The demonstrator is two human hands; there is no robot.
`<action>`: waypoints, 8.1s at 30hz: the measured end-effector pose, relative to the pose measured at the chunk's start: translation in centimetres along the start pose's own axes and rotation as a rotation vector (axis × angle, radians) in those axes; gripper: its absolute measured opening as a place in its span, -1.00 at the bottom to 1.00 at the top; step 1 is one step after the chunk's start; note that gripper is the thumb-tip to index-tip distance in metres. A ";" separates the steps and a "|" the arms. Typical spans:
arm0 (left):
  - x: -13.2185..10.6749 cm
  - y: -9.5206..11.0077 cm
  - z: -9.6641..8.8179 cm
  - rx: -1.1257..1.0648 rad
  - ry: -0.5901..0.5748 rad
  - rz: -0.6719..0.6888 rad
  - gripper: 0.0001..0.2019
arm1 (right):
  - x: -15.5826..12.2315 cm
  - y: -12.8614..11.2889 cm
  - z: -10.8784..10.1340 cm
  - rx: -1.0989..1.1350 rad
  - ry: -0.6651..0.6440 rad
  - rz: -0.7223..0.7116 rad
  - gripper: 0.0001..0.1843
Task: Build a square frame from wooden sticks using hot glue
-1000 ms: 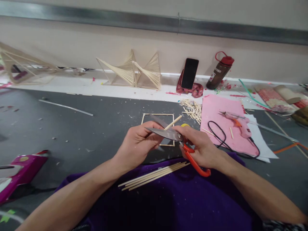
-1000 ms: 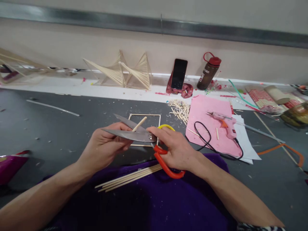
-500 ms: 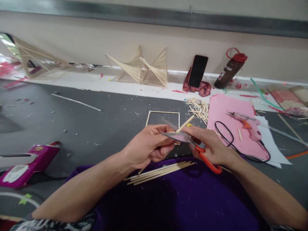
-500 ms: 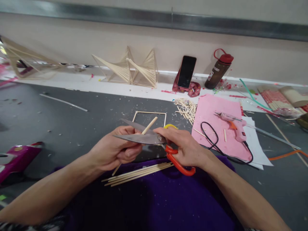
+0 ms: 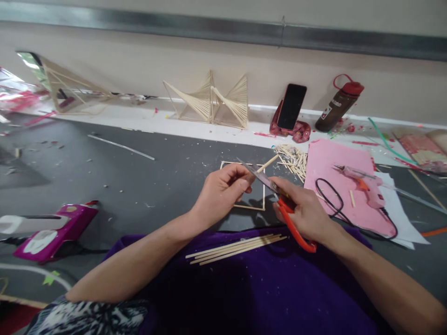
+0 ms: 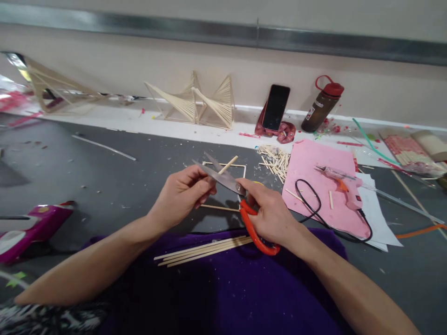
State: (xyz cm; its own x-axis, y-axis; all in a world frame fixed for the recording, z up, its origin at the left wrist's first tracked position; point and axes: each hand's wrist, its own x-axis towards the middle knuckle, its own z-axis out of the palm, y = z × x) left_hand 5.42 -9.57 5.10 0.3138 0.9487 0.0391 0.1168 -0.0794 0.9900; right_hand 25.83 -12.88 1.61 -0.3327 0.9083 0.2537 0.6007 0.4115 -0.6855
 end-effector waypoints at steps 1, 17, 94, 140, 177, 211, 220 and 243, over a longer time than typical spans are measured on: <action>-0.1 -0.1 0.0 0.020 0.006 0.022 -0.89 | -0.1 -0.1 0.2 -0.013 0.000 0.001 -0.44; -0.5 0.9 -0.1 -0.449 -0.268 -0.309 -0.83 | 0.0 0.8 -0.9 -0.024 -0.097 -0.215 -0.37; 1.5 1.4 -3.2 -0.220 -0.037 -0.037 -0.85 | -6.5 -2.2 -3.5 -0.435 -0.589 -0.149 -0.24; 0.2 -3.0 0.8 0.888 -0.356 0.258 -0.73 | 1.2 0.7 0.0 -0.473 -0.251 -0.171 -0.60; 1.5 -2.1 -0.4 -0.539 -0.322 -0.259 -0.59 | 1.7 2.5 -4.2 -0.126 0.214 -0.062 -0.77; 1.5 -2.8 0.1 -0.457 -0.438 -0.499 -0.79 | 2.1 5.9 -7.4 0.457 0.462 0.336 -0.84; 0.7 -2.5 0.5 -0.023 -0.341 -0.268 -0.85 | 1.5 2.9 -7.4 0.662 0.457 0.305 -0.90; -0.3 -3.6 1.3 0.166 -0.400 -0.127 -0.84 | -0.3 -0.6 -2.6 0.673 0.249 0.082 -0.63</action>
State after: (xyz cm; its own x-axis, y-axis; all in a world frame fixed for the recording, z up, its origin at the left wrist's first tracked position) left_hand 6.10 -9.95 1.39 0.6231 0.7636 -0.1693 0.3172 -0.0488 0.9471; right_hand 27.50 -13.22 3.69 -0.0816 0.9576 0.2763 0.0124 0.2782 -0.9604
